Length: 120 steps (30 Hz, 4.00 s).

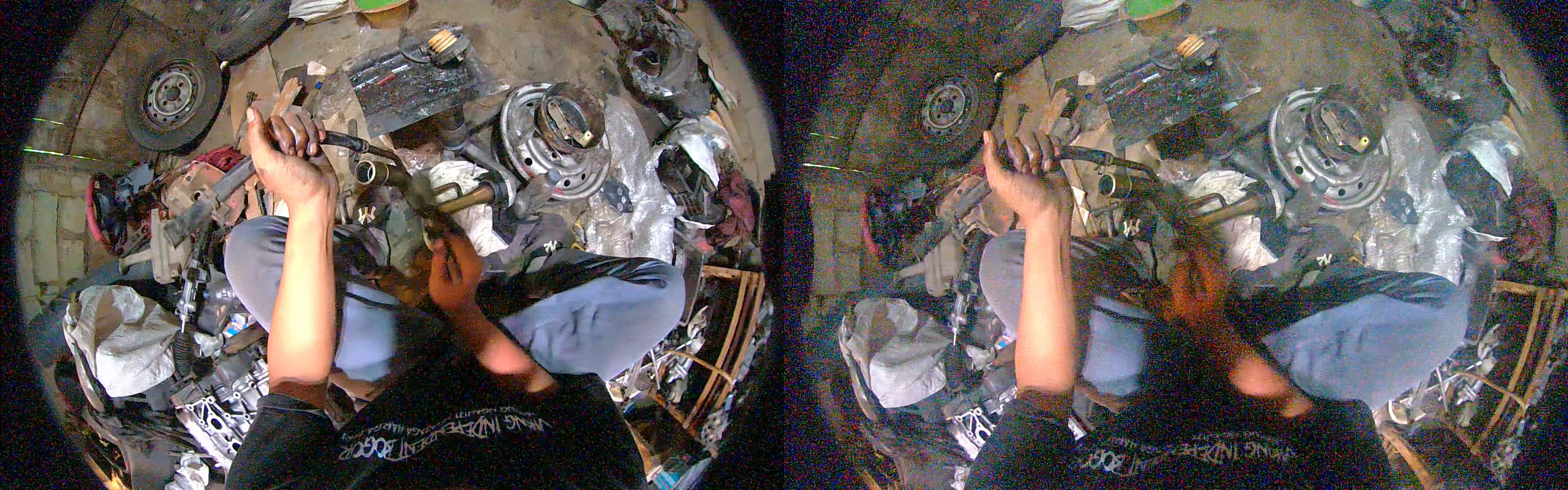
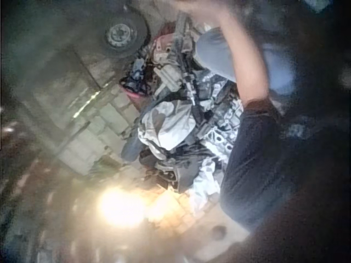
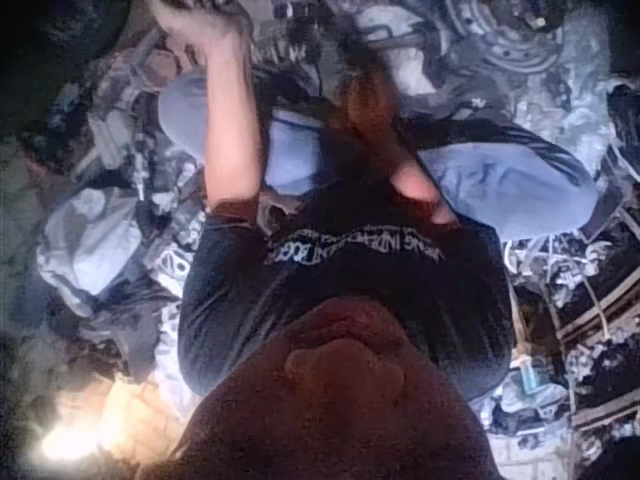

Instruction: The person sits on the floor and works on a curved metal pipe. They use a hammer to strike the pipe, scrape its surface with a tool, and apply liquid from a plastic bottle. The person continues to hammer and scrape the pipe repeatedly.

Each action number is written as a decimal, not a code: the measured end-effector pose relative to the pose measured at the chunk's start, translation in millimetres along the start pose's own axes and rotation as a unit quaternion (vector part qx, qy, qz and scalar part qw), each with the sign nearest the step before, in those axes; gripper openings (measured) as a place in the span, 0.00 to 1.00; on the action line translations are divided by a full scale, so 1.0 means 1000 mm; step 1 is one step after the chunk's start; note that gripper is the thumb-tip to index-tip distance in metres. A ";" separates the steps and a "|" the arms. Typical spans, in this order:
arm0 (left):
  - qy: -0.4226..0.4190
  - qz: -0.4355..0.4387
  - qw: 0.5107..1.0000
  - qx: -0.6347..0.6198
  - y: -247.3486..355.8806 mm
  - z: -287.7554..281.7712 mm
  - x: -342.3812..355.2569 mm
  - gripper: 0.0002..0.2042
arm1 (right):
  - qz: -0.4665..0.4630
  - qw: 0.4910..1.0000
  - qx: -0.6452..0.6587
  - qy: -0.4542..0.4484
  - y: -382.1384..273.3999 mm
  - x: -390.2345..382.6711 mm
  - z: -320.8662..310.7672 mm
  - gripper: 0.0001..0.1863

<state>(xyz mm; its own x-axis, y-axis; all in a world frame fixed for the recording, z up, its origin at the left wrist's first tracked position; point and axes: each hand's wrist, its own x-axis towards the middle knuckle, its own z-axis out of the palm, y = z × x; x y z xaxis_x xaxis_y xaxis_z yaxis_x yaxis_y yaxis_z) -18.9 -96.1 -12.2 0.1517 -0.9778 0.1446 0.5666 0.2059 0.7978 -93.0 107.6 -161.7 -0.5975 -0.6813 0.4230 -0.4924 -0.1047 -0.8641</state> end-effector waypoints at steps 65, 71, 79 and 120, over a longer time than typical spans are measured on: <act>-0.049 -0.016 0.999 0.004 -0.013 0.024 -0.008 0.22 | 0.247 0.966 -0.079 0.006 0.145 -0.005 -0.011 0.21; -0.095 -0.012 0.995 0.008 -0.016 0.024 -0.014 0.22 | 0.243 0.953 -0.165 -0.076 0.130 0.025 -0.017 0.20; -0.109 -0.001 0.994 -0.001 -0.017 0.027 -0.015 0.21 | 0.214 0.962 -0.158 -0.058 0.162 0.024 -0.021 0.18; -0.074 -0.030 0.997 -0.009 -0.021 0.005 0.001 0.16 | 0.104 0.990 0.047 -0.085 0.055 -0.007 -0.002 0.13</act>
<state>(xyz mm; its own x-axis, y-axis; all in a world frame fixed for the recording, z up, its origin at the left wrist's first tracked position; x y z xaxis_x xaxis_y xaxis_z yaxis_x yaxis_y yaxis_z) -34.8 -101.7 -26.0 -0.0034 -0.9832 0.1823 0.5863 0.1457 0.7969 -116.7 108.6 -211.5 -0.5598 -0.8070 0.1883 -0.3047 -0.0108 -0.9524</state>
